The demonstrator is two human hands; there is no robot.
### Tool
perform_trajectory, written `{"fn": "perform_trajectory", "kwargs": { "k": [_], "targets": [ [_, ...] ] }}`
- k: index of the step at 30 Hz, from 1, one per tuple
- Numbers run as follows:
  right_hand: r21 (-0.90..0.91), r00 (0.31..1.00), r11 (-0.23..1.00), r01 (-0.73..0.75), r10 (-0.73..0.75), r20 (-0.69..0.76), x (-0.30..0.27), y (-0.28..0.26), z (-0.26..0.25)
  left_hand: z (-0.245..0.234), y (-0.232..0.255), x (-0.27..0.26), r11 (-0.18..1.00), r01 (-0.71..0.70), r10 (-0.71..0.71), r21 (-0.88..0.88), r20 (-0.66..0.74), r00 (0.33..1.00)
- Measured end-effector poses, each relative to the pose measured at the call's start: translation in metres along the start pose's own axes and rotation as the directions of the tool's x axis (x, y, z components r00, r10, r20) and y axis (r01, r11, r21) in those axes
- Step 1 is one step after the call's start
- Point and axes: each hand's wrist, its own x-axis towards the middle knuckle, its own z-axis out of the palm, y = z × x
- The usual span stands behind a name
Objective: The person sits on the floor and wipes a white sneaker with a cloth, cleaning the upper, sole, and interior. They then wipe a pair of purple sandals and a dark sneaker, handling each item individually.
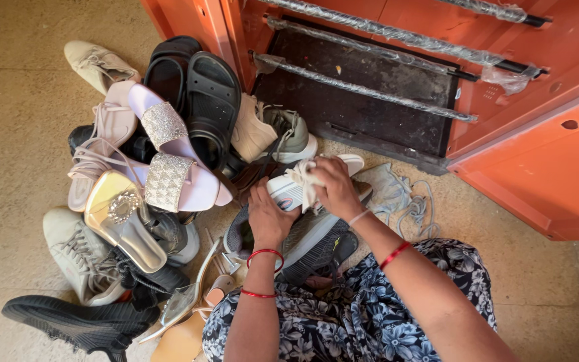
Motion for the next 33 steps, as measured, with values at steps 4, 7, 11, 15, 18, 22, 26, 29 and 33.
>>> {"fn": "perform_trajectory", "kwargs": {
  "k": [4, 7, 11, 15, 18, 22, 26, 29, 33],
  "targets": [
    [-0.094, 0.968, 0.97, 0.223, -0.208, 0.141, -0.015, 0.004, -0.025, 0.001, 0.002, 0.002, 0.999, -0.013, 0.011, 0.048, 0.043, 0.999],
    [-0.215, 0.943, 0.95, 0.225, -0.157, 0.294, -0.028, 0.01, -0.046, 0.001, 0.005, -0.001, 0.997, -0.025, 0.021, 0.073, 0.062, 0.998],
    [-0.28, 0.956, 0.951, 0.129, -0.045, 0.289, -0.022, 0.012, -0.045, 0.003, 0.004, 0.0, 0.997, -0.039, 0.036, 0.059, 0.053, 0.998],
    [-0.201, 0.966, 0.975, -0.099, 0.143, 0.216, -0.004, -0.017, -0.005, 0.02, -0.017, 0.002, 0.999, -0.003, -0.001, 0.044, 0.084, 0.996],
    [0.102, 0.998, 0.995, -0.009, 0.003, 0.056, -0.003, -0.059, 0.026, 0.033, -0.035, 0.001, 0.997, -0.079, 0.079, 0.021, 0.005, 0.997],
    [-0.014, 0.988, 0.991, 0.135, -0.133, 0.077, -0.011, -0.071, 0.038, 0.039, -0.049, -0.001, 0.99, -0.133, 0.134, 0.037, -0.036, 0.99],
    [-0.121, 0.947, 0.992, -0.033, 0.07, 0.313, -0.008, -0.019, 0.005, 0.027, -0.03, 0.003, 0.999, -0.003, 0.001, 0.044, 0.031, 1.0],
    [-0.351, 0.96, 0.936, -0.04, 0.134, 0.246, -0.002, 0.028, -0.031, 0.014, -0.01, 0.007, 0.999, 0.021, -0.022, 0.027, 0.037, 0.999],
    [-0.368, 0.987, 0.921, -0.13, 0.157, 0.042, -0.005, 0.056, -0.051, 0.004, 0.001, 0.004, 0.999, 0.021, -0.022, 0.043, 0.018, 1.0]
  ]
}}
